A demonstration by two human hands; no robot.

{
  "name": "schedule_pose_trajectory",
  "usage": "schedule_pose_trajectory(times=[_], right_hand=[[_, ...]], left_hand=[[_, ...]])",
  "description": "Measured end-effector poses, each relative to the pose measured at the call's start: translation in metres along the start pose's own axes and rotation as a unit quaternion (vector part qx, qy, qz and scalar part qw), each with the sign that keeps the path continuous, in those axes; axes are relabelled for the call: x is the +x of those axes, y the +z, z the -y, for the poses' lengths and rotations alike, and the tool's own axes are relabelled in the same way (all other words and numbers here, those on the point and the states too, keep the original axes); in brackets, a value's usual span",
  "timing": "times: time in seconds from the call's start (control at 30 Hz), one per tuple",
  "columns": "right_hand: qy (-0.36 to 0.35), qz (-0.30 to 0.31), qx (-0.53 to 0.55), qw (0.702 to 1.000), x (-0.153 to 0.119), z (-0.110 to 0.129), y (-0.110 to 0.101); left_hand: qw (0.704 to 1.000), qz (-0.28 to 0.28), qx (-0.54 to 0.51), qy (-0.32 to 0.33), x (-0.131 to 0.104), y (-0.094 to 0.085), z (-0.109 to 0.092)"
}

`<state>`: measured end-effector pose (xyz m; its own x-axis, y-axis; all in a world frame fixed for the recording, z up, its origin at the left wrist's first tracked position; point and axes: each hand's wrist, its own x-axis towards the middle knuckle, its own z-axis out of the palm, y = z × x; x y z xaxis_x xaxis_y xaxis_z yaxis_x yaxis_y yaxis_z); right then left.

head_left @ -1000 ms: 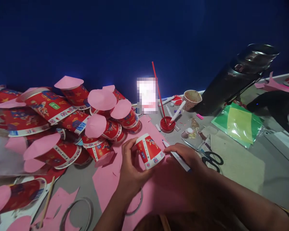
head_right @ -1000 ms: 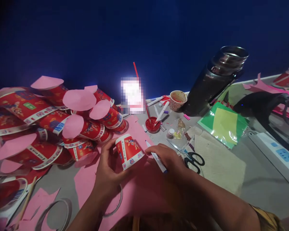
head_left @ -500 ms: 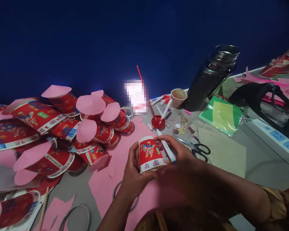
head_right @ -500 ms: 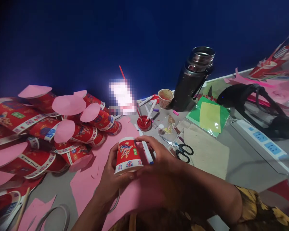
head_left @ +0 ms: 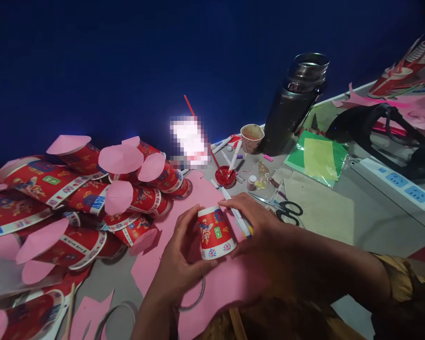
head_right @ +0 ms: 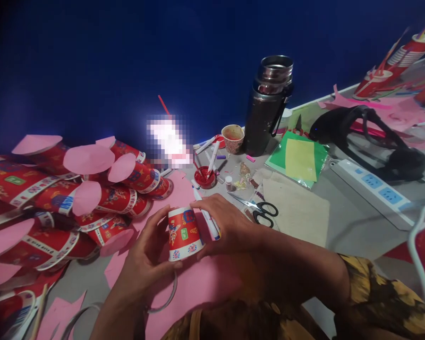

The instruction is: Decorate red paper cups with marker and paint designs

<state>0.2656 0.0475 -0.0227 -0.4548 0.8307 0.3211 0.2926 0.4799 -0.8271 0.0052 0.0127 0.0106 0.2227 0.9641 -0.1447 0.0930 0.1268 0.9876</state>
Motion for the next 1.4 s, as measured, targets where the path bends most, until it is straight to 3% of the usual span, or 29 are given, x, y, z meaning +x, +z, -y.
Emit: schedule_pose_trajectory(times=[0.1,0.27,0.43,0.57,0.73,0.83,0.93,1.2,1.4], right_hand=[[0.056,0.003,0.057,0.997,-0.001,0.006,-0.003],[0.067,0.014,0.112,0.991,-0.001,0.009,-0.002],[0.074,-0.008,0.069,0.995,-0.001,0.004,-0.003],[0.000,0.001,-0.022,1.000,0.000,-0.007,0.002],[-0.068,0.014,-0.083,0.994,-0.002,-0.012,0.010],[-0.063,0.021,-0.066,0.996,-0.002,-0.010,0.010],[-0.039,0.025,-0.038,0.998,-0.002,-0.007,0.005],[0.013,0.007,-0.052,0.999,-0.003,-0.012,0.004],[0.108,0.124,-0.120,0.979,0.005,-0.004,0.005]], left_hand=[[0.997,0.011,-0.075,-0.020,-0.001,0.002,-0.001],[0.990,0.005,-0.133,-0.035,0.000,0.009,0.003],[0.988,0.039,-0.146,-0.036,0.004,0.016,0.007],[0.996,0.029,-0.075,0.031,0.003,0.012,0.006],[0.990,0.045,0.117,0.072,0.001,0.003,0.007],[0.973,0.029,0.203,0.104,0.001,0.002,0.008],[0.970,0.001,0.217,0.111,0.002,0.002,0.009],[0.980,-0.143,0.083,0.111,0.009,0.002,0.017],[0.978,-0.184,-0.027,0.089,0.014,0.009,0.022]])
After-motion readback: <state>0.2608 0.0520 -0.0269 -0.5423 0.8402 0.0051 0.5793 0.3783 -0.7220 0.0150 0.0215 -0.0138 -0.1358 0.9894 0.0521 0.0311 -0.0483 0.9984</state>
